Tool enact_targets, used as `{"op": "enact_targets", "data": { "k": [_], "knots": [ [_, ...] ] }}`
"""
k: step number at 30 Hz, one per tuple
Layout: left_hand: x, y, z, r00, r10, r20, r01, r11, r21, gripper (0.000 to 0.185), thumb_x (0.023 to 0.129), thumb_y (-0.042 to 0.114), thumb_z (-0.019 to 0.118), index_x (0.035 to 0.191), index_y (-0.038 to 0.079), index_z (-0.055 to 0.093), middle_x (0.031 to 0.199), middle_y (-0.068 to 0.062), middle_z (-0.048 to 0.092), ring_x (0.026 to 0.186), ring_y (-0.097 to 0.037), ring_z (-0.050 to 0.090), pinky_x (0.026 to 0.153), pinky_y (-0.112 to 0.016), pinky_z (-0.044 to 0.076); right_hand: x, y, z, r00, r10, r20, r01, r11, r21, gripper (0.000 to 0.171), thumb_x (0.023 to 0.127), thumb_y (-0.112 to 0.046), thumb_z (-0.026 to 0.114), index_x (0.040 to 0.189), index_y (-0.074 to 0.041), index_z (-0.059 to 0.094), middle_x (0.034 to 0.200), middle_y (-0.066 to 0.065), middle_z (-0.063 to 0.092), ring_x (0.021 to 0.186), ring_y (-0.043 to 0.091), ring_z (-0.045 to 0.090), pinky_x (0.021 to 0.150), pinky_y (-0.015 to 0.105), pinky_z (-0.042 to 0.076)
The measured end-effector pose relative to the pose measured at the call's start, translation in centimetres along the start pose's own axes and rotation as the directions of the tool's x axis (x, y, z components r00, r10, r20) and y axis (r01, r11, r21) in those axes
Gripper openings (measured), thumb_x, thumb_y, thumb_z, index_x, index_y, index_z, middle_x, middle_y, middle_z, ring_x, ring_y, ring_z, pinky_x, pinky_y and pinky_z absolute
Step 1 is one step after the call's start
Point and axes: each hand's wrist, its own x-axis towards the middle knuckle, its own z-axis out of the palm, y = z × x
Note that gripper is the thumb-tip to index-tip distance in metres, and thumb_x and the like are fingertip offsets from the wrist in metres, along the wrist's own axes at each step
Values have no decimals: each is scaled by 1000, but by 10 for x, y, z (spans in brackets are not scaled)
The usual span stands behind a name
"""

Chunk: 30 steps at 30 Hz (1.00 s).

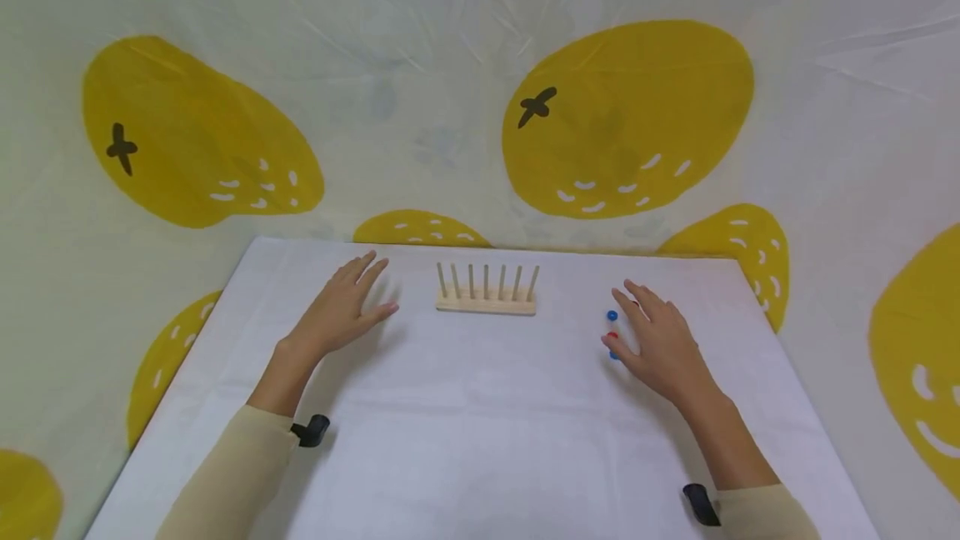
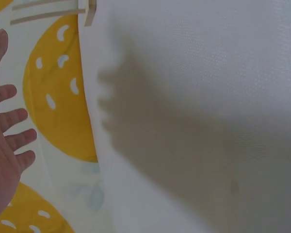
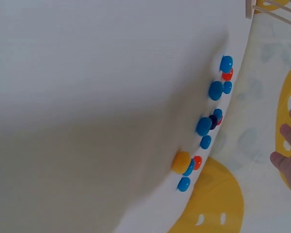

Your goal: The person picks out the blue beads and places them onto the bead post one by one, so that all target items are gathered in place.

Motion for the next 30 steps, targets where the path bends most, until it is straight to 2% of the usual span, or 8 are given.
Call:
{"op": "enact_targets", "data": {
  "k": [3, 8, 13, 22, 30],
  "knots": [
    [2, 2, 1, 1000, 29, -8, -29, 999, -43, 86, 87, 71, 46, 154, 21, 23, 161, -10, 22, 147, -34, 23, 118, -50, 19, -4, 1, 1, 1000, 4, 2, -4, 1000, 24, 77, 73, -29, 80, 140, -7, 48, 142, 19, 48, 125, 42, 46, 100, 59, 36],
    [7, 4, 6, 999, 54, 0, -54, 990, -130, 85, 87, 69, 49, 153, 22, 26, 159, -8, 27, 145, -31, 27, 116, -50, 25, -14, 4, 5, 997, 39, 60, -43, 997, 69, 78, 75, -31, 80, 142, -10, 47, 142, 17, 48, 127, 40, 44, 99, 60, 36],
    [16, 5, 16, 997, 70, 27, -64, 981, -182, 86, 85, 71, 49, 153, 26, 24, 159, -5, 26, 145, -28, 28, 115, -49, 28, -21, 8, 10, 999, 29, 44, -34, 992, 118, 75, 73, -27, 83, 138, -8, 51, 135, 18, 53, 123, 39, 46, 95, 59, 38],
    [30, 14, 25, 996, 52, 77, -31, 967, -253, 94, 77, 79, 51, 152, 30, 25, 156, -1, 32, 144, -24, 30, 115, -47, 29, -29, 13, 17, 994, 69, 83, -79, 988, 134, 66, 71, -26, 84, 130, -13, 58, 125, 16, 57, 117, 35, 47, 89, 59, 43],
    [40, 17, 34, 994, 37, 106, 0, 945, -327, 98, 74, 75, 61, 151, 24, 30, 154, -3, 37, 143, -26, 32, 115, -48, 29, -33, 16, 21, 986, 78, 149, -93, 991, 94, 54, 74, -30, 83, 121, -14, 63, 119, 13, 62, 112, 32, 48, 88, 55, 45]
  ]
}}
